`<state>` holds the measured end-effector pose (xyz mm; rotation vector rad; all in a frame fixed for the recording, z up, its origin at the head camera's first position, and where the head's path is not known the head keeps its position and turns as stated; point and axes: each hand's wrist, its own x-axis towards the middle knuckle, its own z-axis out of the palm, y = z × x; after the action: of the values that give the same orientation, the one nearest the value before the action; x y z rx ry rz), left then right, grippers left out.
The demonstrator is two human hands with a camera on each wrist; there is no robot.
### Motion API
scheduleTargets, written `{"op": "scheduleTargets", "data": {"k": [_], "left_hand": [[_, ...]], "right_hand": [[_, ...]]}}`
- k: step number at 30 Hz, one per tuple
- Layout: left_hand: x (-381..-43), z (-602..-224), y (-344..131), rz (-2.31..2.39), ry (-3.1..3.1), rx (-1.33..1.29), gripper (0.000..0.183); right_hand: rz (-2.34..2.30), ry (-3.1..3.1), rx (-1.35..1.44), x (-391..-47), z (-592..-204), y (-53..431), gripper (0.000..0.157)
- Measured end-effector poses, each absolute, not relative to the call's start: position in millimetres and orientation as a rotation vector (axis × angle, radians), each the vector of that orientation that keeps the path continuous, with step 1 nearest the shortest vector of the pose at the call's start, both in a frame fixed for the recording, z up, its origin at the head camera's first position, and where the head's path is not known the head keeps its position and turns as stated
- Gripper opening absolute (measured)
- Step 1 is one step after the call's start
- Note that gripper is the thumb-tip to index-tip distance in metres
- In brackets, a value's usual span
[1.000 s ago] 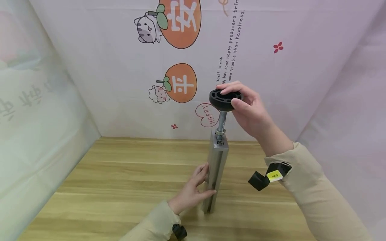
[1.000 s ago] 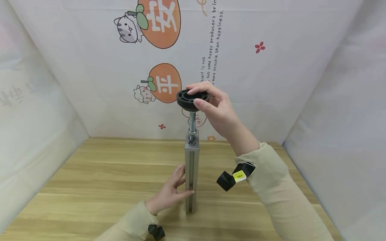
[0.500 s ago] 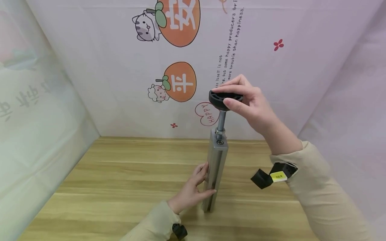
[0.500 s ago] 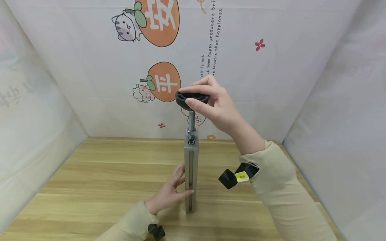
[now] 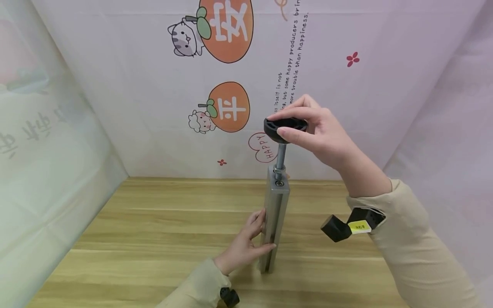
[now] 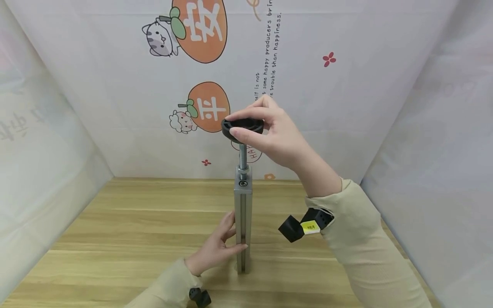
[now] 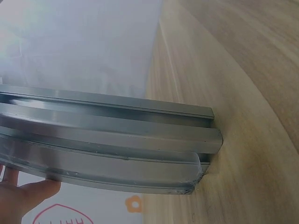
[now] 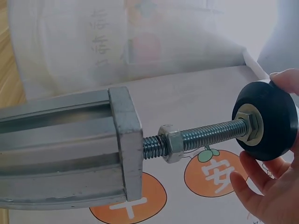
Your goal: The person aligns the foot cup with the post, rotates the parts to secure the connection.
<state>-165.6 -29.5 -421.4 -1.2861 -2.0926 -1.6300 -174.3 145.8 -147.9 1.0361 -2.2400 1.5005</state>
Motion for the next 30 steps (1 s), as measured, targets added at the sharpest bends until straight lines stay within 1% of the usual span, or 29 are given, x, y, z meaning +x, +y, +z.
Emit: {"op": "scheduleTargets", "data": {"k": [9,20,26,30], "left_hand": [[-167,-423,-29,-1.649,-2.086,-1.285,0.102],[-166,-422,-29,-1.651,-2.092,-1.275,0.101],[-164,-420,-30,-1.655,-2.108,-1.268,0.101],[-165,-422,-29,-1.632,-2.103,-1.276,0.101]], "right_hand": [[1.360,-2.263,0.930,-171,-148,142,0.024],[1.220,-2.205,0.719,-167,-155,132,0.023],[1.028,-2.031,0.745,-171,-164,128,0.022],[0.861,-1.900,0.812,-176,-170,129,0.027]]}}
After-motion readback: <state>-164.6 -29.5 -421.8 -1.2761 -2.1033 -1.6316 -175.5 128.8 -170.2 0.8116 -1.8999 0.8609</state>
